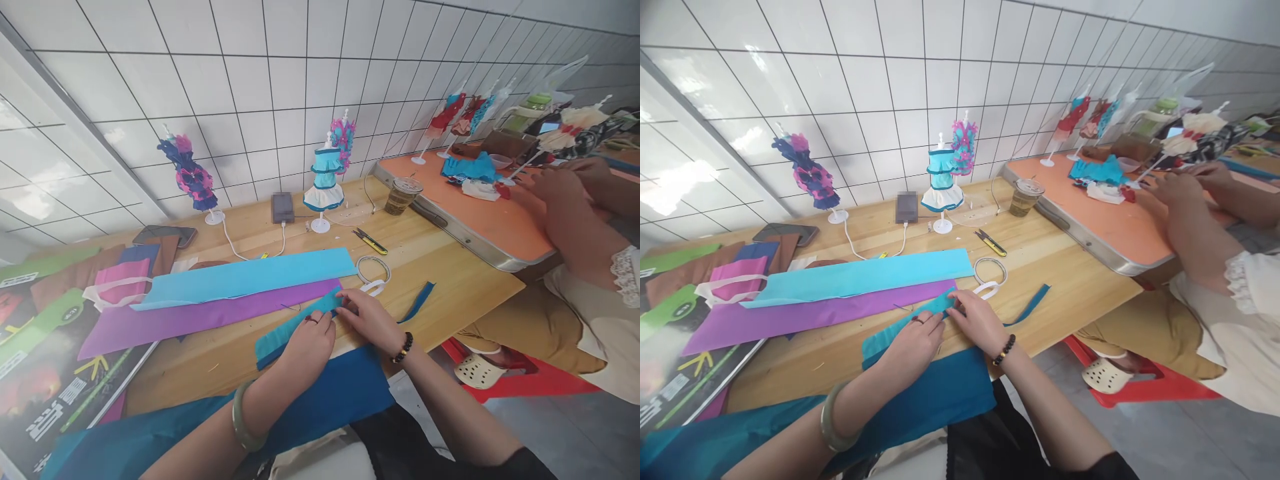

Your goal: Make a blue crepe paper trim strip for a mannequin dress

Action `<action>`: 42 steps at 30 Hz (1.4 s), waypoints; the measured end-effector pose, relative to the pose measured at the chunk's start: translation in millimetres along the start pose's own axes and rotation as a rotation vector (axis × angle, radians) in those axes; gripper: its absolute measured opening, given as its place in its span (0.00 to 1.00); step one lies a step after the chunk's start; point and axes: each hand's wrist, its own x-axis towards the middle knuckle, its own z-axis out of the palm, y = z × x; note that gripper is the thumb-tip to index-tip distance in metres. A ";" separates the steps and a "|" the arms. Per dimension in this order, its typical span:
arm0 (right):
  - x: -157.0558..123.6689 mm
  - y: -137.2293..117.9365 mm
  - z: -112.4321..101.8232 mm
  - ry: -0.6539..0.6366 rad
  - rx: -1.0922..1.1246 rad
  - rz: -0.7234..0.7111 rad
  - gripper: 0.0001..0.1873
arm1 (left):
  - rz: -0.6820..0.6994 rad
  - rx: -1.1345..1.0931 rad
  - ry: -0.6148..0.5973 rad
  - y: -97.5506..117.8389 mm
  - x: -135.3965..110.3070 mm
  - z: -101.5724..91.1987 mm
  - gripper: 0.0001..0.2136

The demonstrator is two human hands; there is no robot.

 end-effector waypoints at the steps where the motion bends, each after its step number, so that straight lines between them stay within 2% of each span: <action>1: -2.3 1.2 -4.2 0.012 0.016 -0.002 0.13 | -0.002 0.004 0.018 0.0 -0.7 0.4 0.13; 5: -10.4 7.4 -16.6 0.086 0.103 0.016 0.14 | 0.001 0.022 0.063 0.2 -2.8 3.3 0.13; 8: -12.2 13.9 -17.6 0.156 0.144 0.025 0.15 | 0.016 0.045 0.068 -0.1 -3.6 6.6 0.14; 12: -8.6 26.1 -16.7 0.255 0.096 0.018 0.14 | 0.012 0.062 0.075 -0.4 -5.0 11.4 0.16; 18: -1.6 48.2 -25.8 0.396 0.050 0.094 0.15 | 0.004 0.052 0.110 0.6 -4.1 13.1 0.14; 26: 2.1 69.1 -38.1 0.489 -0.050 0.108 0.14 | 0.007 0.019 0.123 -0.2 -4.2 21.1 0.16; 30: 6.7 86.7 -47.0 0.532 -0.104 0.160 0.14 | 0.015 0.012 0.132 -0.9 -4.6 23.6 0.16; 34: 5.4 102.1 -62.2 0.518 -0.168 0.237 0.14 | 0.014 0.024 0.133 -0.7 -4.8 20.7 0.16; 36: 0.3 98.9 -71.9 0.522 -0.212 0.284 0.16 | 0.011 0.031 0.132 -0.3 -4.7 18.5 0.16; 39: -9.4 72.3 -80.0 0.550 -0.302 0.310 0.17 | 0.007 0.029 0.125 0.4 -4.2 14.9 0.14; 40: -11.9 59.2 -79.0 0.555 -0.322 0.264 0.16 | 0.007 0.027 0.125 0.5 -4.0 13.7 0.14; 42: -14.3 33.1 -70.5 0.440 -0.304 0.070 0.13 | 0.004 0.023 0.130 0.5 -3.9 12.0 0.13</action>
